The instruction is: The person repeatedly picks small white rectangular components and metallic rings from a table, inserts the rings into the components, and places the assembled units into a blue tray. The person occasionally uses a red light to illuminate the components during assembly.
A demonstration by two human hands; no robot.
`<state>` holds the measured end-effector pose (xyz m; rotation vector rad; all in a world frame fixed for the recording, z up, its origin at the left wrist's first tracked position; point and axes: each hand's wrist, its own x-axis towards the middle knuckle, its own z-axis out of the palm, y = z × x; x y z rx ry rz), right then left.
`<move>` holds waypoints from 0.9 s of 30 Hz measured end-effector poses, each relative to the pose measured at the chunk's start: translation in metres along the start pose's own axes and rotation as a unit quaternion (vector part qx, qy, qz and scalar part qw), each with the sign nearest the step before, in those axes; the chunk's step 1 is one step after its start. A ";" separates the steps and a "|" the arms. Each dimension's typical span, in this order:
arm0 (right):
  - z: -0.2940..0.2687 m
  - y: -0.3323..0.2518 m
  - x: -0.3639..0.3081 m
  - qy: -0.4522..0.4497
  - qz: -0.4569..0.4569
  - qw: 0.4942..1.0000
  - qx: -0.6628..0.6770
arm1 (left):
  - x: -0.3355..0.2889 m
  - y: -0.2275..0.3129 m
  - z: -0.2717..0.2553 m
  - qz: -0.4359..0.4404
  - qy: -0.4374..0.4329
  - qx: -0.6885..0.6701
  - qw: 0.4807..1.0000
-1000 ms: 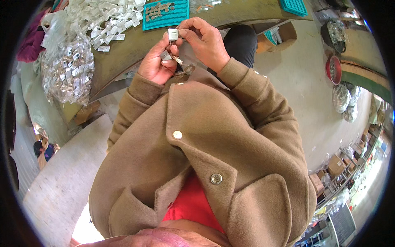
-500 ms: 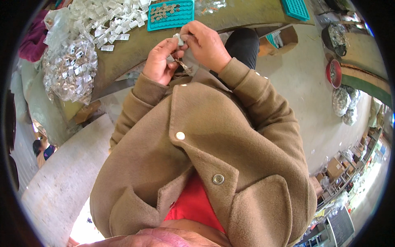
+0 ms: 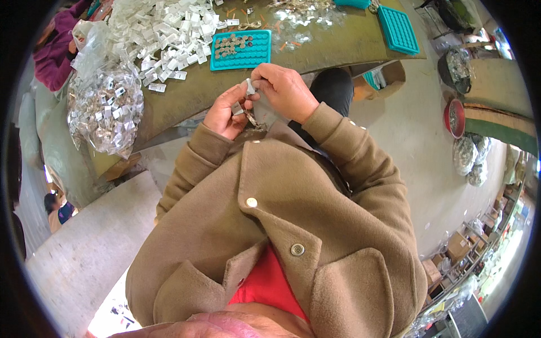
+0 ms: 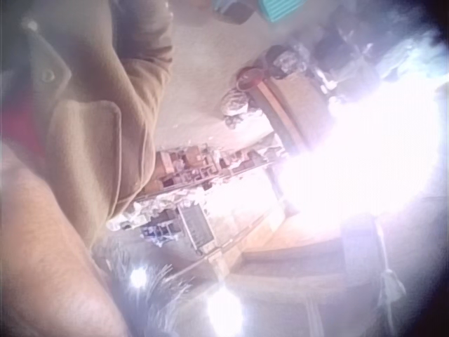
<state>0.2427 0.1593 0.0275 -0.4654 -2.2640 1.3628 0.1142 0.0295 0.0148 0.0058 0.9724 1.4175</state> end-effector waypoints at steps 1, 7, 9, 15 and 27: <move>0.001 0.000 0.001 0.002 -0.008 1.000 -0.021 | 0.001 -0.001 0.000 0.000 -0.001 -0.007 1.000; -0.015 0.003 0.012 -0.087 -0.049 0.990 -0.096 | 0.007 -0.003 0.000 0.064 0.057 0.204 0.975; -0.023 0.003 0.027 -0.145 -0.027 0.988 -0.048 | 0.005 0.002 0.002 0.061 0.037 0.204 0.976; -0.033 0.013 0.094 -0.123 0.159 0.976 0.088 | -0.025 0.042 0.011 0.158 0.008 0.168 0.973; -0.013 0.050 0.165 -0.059 0.100 0.895 -0.430 | -0.124 0.182 -0.046 0.500 0.447 0.515 0.534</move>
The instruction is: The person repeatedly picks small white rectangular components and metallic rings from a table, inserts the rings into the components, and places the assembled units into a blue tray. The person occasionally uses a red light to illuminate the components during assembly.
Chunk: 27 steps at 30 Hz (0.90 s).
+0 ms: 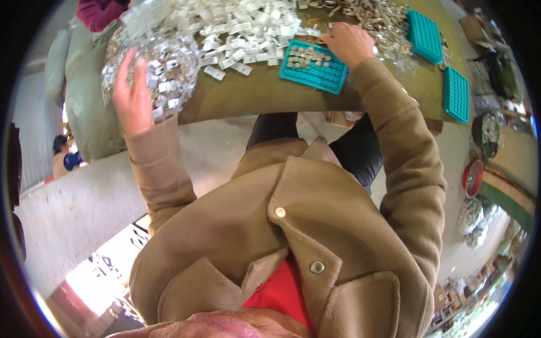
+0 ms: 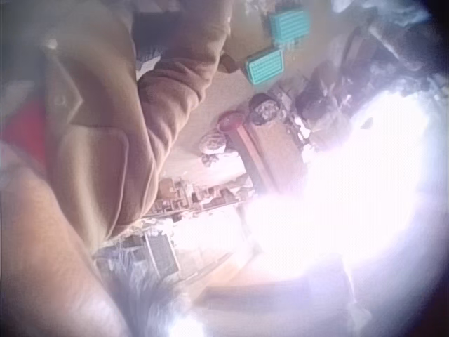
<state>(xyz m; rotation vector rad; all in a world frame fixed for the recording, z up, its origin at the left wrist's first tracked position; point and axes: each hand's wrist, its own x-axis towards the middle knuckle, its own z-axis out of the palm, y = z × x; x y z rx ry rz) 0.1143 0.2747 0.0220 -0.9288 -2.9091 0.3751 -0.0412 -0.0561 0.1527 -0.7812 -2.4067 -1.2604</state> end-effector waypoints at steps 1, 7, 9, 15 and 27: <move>0.003 0.002 0.002 0.014 0.001 1.000 0.003 | -0.005 -0.001 0.005 0.026 0.020 -0.082 0.996; 0.015 0.012 0.007 0.010 0.029 0.997 0.068 | -0.075 0.026 0.061 -0.124 -0.169 -0.412 0.887; 0.016 0.010 0.006 0.052 0.033 0.996 0.067 | -0.090 0.034 0.088 -0.178 -0.283 -0.452 0.827; -0.006 -0.007 -0.012 0.089 0.019 0.981 0.173 | -0.110 0.035 0.122 -0.336 -0.345 -0.470 0.740; -0.022 -0.077 -0.098 0.242 -0.320 0.896 0.193 | -0.115 0.035 0.129 -0.388 -0.225 -0.560 0.697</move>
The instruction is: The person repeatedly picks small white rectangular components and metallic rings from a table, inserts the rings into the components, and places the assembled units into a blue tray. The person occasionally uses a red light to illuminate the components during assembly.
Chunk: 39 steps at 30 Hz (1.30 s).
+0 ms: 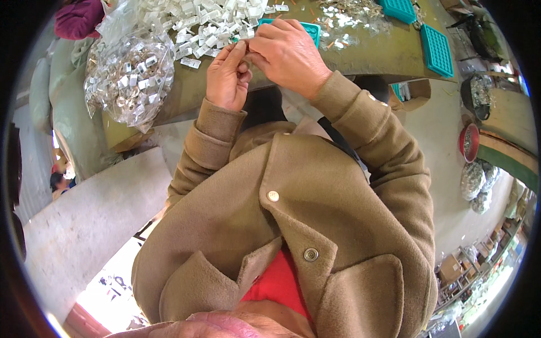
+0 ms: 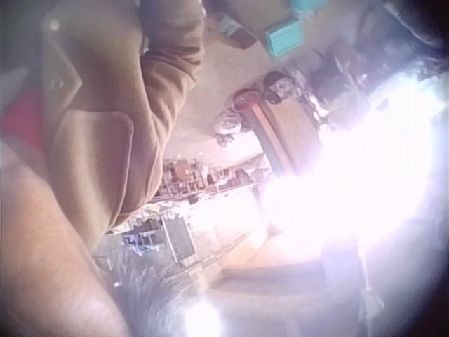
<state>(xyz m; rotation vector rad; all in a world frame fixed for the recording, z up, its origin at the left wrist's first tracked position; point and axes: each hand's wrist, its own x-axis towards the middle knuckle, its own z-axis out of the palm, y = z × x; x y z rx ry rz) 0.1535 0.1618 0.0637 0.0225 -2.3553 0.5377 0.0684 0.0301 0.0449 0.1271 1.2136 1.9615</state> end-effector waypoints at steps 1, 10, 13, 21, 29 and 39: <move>-0.002 -0.001 -0.002 0.012 0.006 0.999 0.031 | -0.002 0.001 -0.002 -0.013 -0.014 -0.025 1.000; -0.013 0.002 -0.031 -0.089 0.251 0.845 0.463 | -0.014 0.001 -0.012 -0.183 -0.208 -0.061 0.959; -0.013 -0.001 -0.044 -0.023 0.276 0.818 0.504 | -0.017 -0.005 -0.009 -0.227 -0.159 -0.074 0.958; 0.002 -0.024 -0.062 0.101 0.343 0.834 0.419 | -0.033 -0.026 0.009 -0.031 -0.039 0.122 0.991; 0.002 -0.018 -0.068 0.051 0.465 0.709 0.528 | -0.031 -0.021 0.006 -0.052 -0.037 0.133 0.989; 0.000 -0.016 -0.066 0.022 0.483 0.572 0.663 | -0.022 -0.020 -0.008 0.061 -0.106 0.260 0.958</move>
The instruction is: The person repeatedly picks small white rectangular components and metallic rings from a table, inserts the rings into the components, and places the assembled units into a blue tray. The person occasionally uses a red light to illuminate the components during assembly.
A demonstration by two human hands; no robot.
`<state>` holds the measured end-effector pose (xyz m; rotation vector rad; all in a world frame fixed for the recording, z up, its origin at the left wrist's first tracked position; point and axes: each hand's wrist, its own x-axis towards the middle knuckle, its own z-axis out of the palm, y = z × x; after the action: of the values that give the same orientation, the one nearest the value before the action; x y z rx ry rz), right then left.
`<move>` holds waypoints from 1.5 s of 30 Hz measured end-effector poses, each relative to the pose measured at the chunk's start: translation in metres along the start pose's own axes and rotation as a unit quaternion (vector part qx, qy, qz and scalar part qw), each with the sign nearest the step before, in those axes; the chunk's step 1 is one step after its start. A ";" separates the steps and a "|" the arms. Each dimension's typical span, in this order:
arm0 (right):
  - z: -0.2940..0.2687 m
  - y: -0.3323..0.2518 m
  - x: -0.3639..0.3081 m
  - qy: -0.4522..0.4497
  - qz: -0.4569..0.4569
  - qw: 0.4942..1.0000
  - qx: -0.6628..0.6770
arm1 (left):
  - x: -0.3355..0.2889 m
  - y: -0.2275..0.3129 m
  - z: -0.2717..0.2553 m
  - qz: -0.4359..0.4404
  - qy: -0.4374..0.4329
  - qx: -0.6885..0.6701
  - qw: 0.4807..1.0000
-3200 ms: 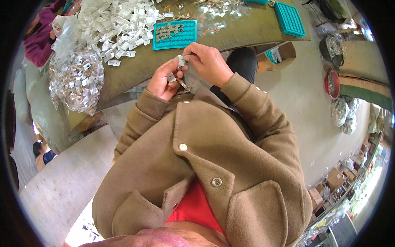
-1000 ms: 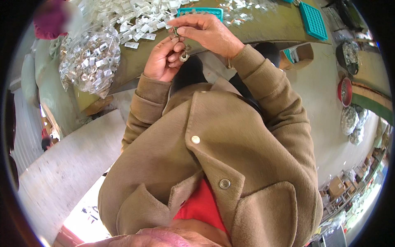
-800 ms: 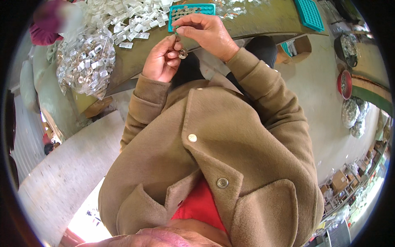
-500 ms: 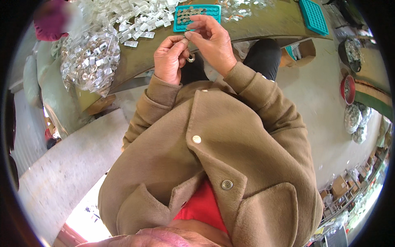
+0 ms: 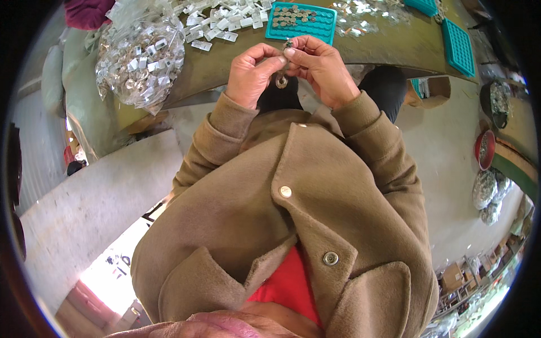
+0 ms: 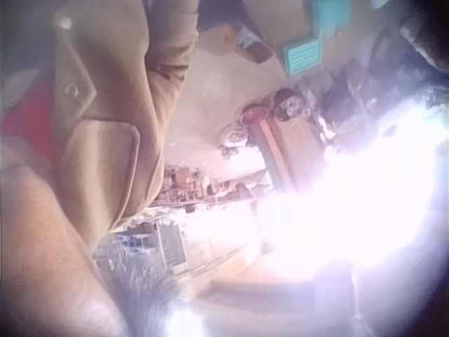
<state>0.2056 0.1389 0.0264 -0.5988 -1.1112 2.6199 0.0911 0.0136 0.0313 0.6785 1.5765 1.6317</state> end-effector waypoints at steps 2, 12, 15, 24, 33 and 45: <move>0.003 -0.001 -0.003 0.001 0.022 0.998 0.059 | -0.001 -0.002 -0.006 -0.070 0.002 0.002 0.998; 0.002 0.006 0.005 0.031 0.011 0.999 -0.012 | 0.030 0.001 -0.069 0.154 0.229 0.359 0.892; 0.004 0.013 0.007 0.019 0.008 0.999 -0.049 | 0.057 -0.004 -0.092 0.193 0.241 0.446 0.840; 0.014 0.015 0.005 -0.019 -0.016 0.991 -0.129 | 0.063 -0.010 -0.093 0.255 0.264 0.439 0.820; 0.022 0.002 0.024 -0.023 -0.056 0.998 -0.030 | 0.002 0.013 -0.043 0.024 0.026 -0.193 0.981; 0.028 0.000 -0.007 -0.003 -0.034 0.999 -0.010 | -0.008 0.001 -0.017 -0.049 0.007 -0.289 0.956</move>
<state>0.1986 0.1186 0.0461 -0.5467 -1.1411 2.5575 0.0822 -0.0026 0.0318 0.2710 1.0339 1.8950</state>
